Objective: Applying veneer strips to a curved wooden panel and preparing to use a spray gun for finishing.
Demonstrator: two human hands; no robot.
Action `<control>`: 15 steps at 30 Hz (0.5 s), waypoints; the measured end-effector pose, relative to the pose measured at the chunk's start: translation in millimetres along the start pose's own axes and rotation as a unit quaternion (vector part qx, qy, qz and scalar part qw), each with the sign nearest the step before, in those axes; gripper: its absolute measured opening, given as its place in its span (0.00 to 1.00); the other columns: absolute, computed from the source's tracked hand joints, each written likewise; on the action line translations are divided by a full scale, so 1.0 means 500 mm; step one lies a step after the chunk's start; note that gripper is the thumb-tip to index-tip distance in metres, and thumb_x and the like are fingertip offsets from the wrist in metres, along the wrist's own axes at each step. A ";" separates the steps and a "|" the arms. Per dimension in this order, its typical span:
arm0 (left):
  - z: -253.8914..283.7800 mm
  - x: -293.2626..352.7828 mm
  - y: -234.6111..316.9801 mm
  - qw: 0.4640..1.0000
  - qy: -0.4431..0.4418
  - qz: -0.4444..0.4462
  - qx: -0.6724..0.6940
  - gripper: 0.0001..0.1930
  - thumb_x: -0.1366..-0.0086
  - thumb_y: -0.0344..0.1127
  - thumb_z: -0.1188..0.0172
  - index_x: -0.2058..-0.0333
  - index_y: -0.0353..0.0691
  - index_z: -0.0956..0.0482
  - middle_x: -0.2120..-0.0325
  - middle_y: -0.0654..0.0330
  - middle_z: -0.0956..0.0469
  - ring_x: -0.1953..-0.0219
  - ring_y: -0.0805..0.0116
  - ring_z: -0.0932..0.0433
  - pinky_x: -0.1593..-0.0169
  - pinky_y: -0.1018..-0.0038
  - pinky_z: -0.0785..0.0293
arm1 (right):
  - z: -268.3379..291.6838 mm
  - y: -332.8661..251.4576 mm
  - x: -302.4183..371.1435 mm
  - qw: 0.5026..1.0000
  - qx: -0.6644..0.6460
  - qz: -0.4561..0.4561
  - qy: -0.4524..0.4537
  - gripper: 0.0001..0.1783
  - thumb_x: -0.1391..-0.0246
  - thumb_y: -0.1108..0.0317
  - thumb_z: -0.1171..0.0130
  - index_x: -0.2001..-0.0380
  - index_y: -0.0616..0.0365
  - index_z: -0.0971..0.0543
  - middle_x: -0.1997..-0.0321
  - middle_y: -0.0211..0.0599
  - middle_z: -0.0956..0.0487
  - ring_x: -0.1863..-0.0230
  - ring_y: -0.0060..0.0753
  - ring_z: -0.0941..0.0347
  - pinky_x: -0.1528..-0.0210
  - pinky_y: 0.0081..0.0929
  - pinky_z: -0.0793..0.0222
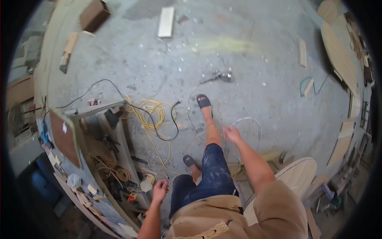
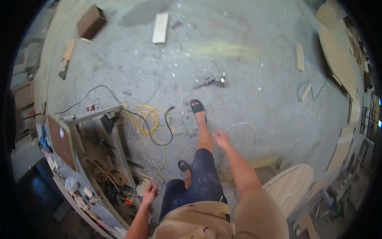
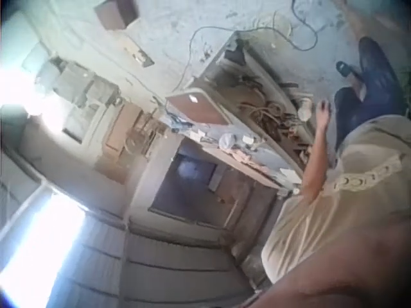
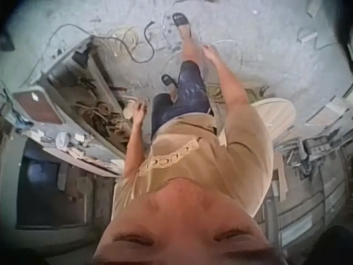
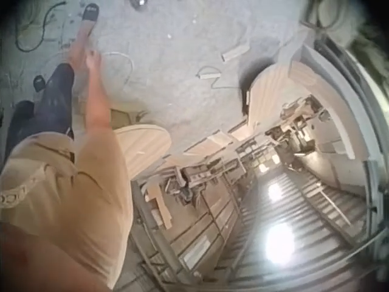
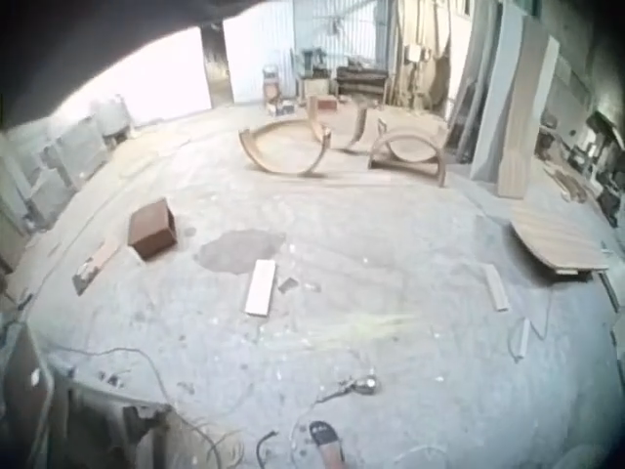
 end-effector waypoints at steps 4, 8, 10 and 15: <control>-0.119 -0.089 0.122 0.988 -0.066 0.141 -0.013 0.13 0.28 0.38 0.40 0.52 0.36 0.20 0.71 0.63 0.21 0.72 0.76 0.24 0.67 0.75 0.26 | 0.023 -0.080 -0.328 0.994 0.090 0.018 0.065 0.18 0.37 0.57 0.42 0.70 0.63 0.18 0.76 0.36 0.19 0.74 0.28 0.23 0.68 0.31 0.29; -0.233 -0.290 0.338 0.994 -0.061 0.035 0.080 0.11 0.24 0.39 0.43 0.53 0.37 0.22 0.69 0.64 0.23 0.71 0.76 0.26 0.64 0.75 0.28 | 0.024 -0.097 -0.584 0.983 0.165 -0.035 0.075 0.21 0.42 0.52 0.41 0.63 0.61 0.14 0.60 0.54 0.15 0.55 0.58 0.18 0.52 0.47 0.24; -0.283 -0.399 0.446 0.986 -0.065 0.014 0.150 0.11 0.24 0.39 0.43 0.52 0.37 0.22 0.69 0.64 0.23 0.69 0.76 0.26 0.62 0.75 0.28 | 0.025 -0.100 -0.690 0.972 0.221 -0.030 0.075 0.22 0.43 0.52 0.41 0.60 0.62 0.15 0.59 0.55 0.15 0.53 0.58 0.19 0.50 0.46 0.24; -0.363 -0.543 0.594 0.971 -0.038 -0.031 0.236 0.12 0.24 0.37 0.44 0.49 0.36 0.24 0.66 0.63 0.22 0.66 0.75 0.25 0.59 0.75 0.27 | -0.027 -0.115 -0.900 0.972 0.088 -0.088 0.201 0.28 0.39 0.47 0.41 0.65 0.68 0.16 0.67 0.52 0.16 0.67 0.46 0.17 0.65 0.41 0.23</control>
Point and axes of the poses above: each hand's wrist, its own x-axis away from the middle knuckle, its own z-axis out of the back of the hand, y = z × x, the point moved 1 cm from there along -x, towards the middle knuckle
